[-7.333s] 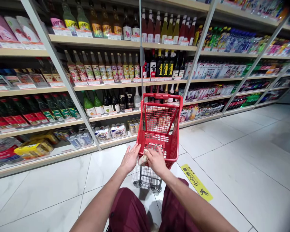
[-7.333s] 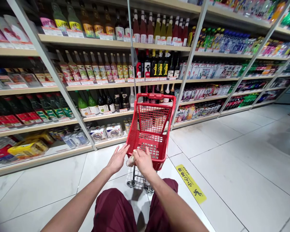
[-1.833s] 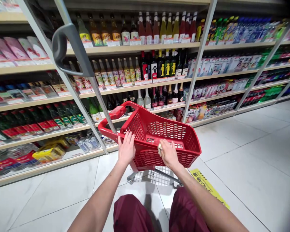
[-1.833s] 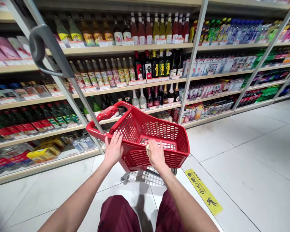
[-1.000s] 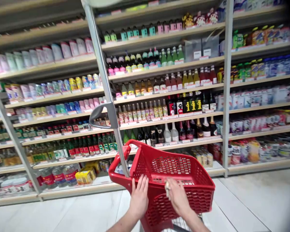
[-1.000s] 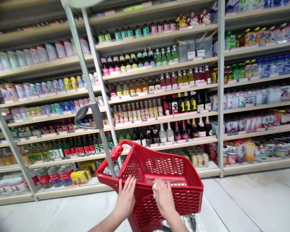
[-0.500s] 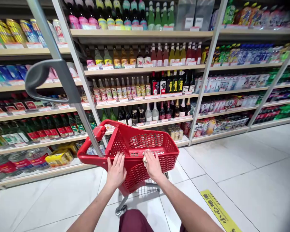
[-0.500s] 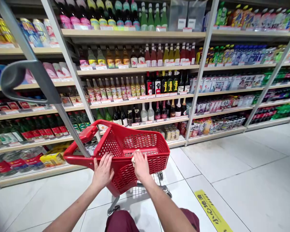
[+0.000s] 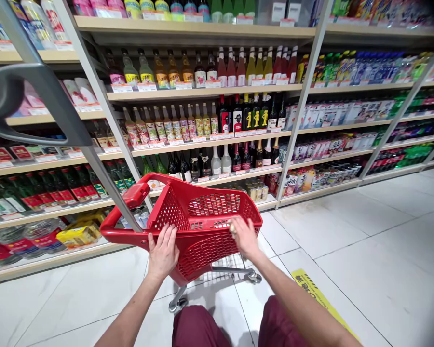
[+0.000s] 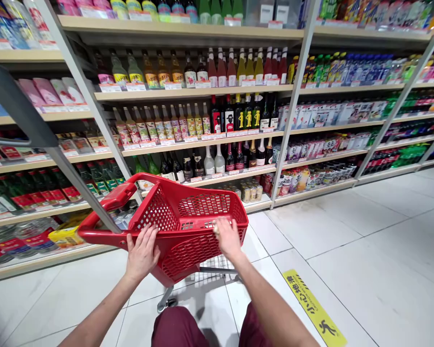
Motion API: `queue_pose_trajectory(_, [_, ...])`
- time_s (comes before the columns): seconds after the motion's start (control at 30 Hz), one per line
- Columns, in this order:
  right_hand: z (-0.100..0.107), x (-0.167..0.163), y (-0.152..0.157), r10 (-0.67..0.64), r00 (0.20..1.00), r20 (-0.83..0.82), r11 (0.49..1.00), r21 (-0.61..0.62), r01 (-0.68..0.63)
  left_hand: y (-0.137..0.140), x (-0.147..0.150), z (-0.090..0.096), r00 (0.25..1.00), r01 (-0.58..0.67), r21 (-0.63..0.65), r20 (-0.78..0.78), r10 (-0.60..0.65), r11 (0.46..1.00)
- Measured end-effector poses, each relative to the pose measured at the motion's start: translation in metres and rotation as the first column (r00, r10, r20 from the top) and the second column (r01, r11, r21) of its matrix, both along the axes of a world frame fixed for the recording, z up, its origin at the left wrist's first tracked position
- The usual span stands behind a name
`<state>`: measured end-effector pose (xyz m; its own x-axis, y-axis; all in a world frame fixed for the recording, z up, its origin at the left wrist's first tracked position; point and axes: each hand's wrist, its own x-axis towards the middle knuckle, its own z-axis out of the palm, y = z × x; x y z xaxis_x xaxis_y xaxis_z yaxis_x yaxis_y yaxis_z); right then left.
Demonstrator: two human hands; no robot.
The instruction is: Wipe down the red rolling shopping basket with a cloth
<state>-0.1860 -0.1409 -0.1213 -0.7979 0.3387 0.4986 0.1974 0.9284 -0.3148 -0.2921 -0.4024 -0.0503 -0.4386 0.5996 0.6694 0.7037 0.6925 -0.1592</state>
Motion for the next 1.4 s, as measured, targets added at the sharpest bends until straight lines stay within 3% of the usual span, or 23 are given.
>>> queue_pose_trajectory(0.13, [-0.007, 0.007, 0.02, -0.284, 0.959, -0.001, 0.955, -0.088, 0.283, 0.001, -0.003, -0.002, 1.0, -0.007, 0.023, -0.004, 0.007, 1.0])
queue_pose_trajectory(0.2, [-0.006, 0.0, 0.007, -0.234, 0.972, -0.008, 0.97, -0.065, 0.233, 0.001, -0.004, -0.002, 1.0, -0.009, 0.029, 0.0, 0.009, 1.0])
queue_pose_trajectory(0.27, [-0.003, -0.007, -0.006, -0.084, 0.996, -0.015, 0.996, 0.0, 0.084, 0.001, -0.005, -0.003, 1.0, -0.003, 0.026, 0.01, 0.003, 1.0])
queue_pose_trajectory(0.33, [-0.003, -0.005, -0.004, 0.013, 1.0, -0.005, 0.999, 0.038, -0.013, 0.0, -0.005, -0.003, 1.0, 0.008, 0.022, 0.024, -0.009, 1.0])
queue_pose_trajectory(0.37, [-0.005, -0.001, 0.004, -0.003, 1.0, -0.001, 1.0, 0.028, 0.003, 0.0, -0.005, -0.003, 0.999, 0.012, 0.022, 0.031, -0.012, 1.0])
queue_pose_trajectory(0.47, [-0.011, 0.014, 0.032, -0.247, 0.969, 0.007, 0.966, -0.075, 0.247, 0.0, -0.006, -0.004, 0.999, 0.01, 0.03, 0.033, -0.011, 0.999])
queue_pose_trajectory(0.53, [-0.012, 0.015, 0.035, -0.327, 0.945, 0.0, 0.939, -0.109, 0.325, 0.002, -0.006, -0.004, 1.0, 0.0, 0.04, 0.028, -0.001, 0.999])
queue_pose_trajectory(0.6, [-0.009, 0.008, 0.018, -0.243, 0.97, -0.023, 0.968, -0.074, 0.241, 0.003, -0.006, -0.004, 1.0, -0.011, 0.044, 0.027, 0.009, 0.999])
queue_pose_trajectory(0.67, [-0.004, -0.001, -0.004, -0.063, 0.997, -0.034, 0.998, 0.012, 0.064, 0.003, -0.005, -0.003, 0.999, -0.018, 0.041, 0.032, 0.016, 0.999])
queue_pose_trajectory(0.73, [-0.001, -0.003, -0.014, 0.058, 0.998, -0.013, 0.996, 0.067, -0.057, 0.002, -0.004, -0.002, 0.999, -0.016, 0.026, 0.046, 0.015, 1.0])
queue_pose_trajectory(0.77, [-0.002, -0.001, -0.012, 0.054, 0.999, -0.004, 0.996, 0.064, -0.054, 0.001, -0.003, -0.002, 0.998, -0.013, 0.018, 0.056, 0.012, 1.0])
queue_pose_trajectory(0.9, [-0.006, 0.006, 0.006, -0.23, 0.972, -0.039, 0.972, -0.066, 0.227, 0.005, 0.002, -0.002, 0.996, -0.016, 0.012, 0.091, 0.015, 1.0])
queue_pose_trajectory(0.93, [-0.006, 0.003, 0.002, -0.252, 0.967, -0.051, 0.966, -0.082, 0.247, 0.006, 0.003, -0.002, 0.995, -0.024, 0.017, 0.097, 0.023, 1.0])
queue_pose_trajectory(1.03, [0.002, -0.015, -0.034, -0.076, 0.994, -0.074, 0.996, -0.045, 0.073, 0.008, 0.004, -0.002, 0.994, -0.038, 0.011, 0.103, 0.036, 0.999])
queue_pose_trajectory(1.13, [0.009, -0.026, -0.058, 0.142, 0.987, -0.075, 0.99, 0.02, -0.141, 0.001, 0.003, 0.001, 0.997, 0.007, -0.055, 0.082, -0.002, 0.998])
queue_pose_trajectory(1.2, [0.007, -0.02, -0.047, 0.133, 0.989, -0.068, 0.991, 0.011, -0.132, -0.007, 0.001, 0.001, 0.998, 0.033, -0.094, 0.054, -0.028, 0.995])
queue_pose_trajectory(1.3, [-0.001, -0.011, -0.022, -0.048, 0.993, -0.109, 0.997, -0.065, 0.041, -0.01, 0.0, -0.002, 1.0, 0.01, -0.078, 0.021, -0.008, 0.997])
queue_pose_trajectory(1.33, [-0.002, -0.012, -0.021, -0.082, 0.987, -0.135, 0.993, -0.09, 0.071, -0.008, 0.0, -0.004, 1.0, -0.004, -0.064, 0.019, 0.005, 0.998])
queue_pose_trajectory(1.4, [0.002, -0.023, -0.039, -0.025, 0.982, -0.185, 0.994, -0.105, 0.005, -0.002, 0.002, -0.007, 1.0, -0.02, -0.046, 0.021, 0.021, 0.999])
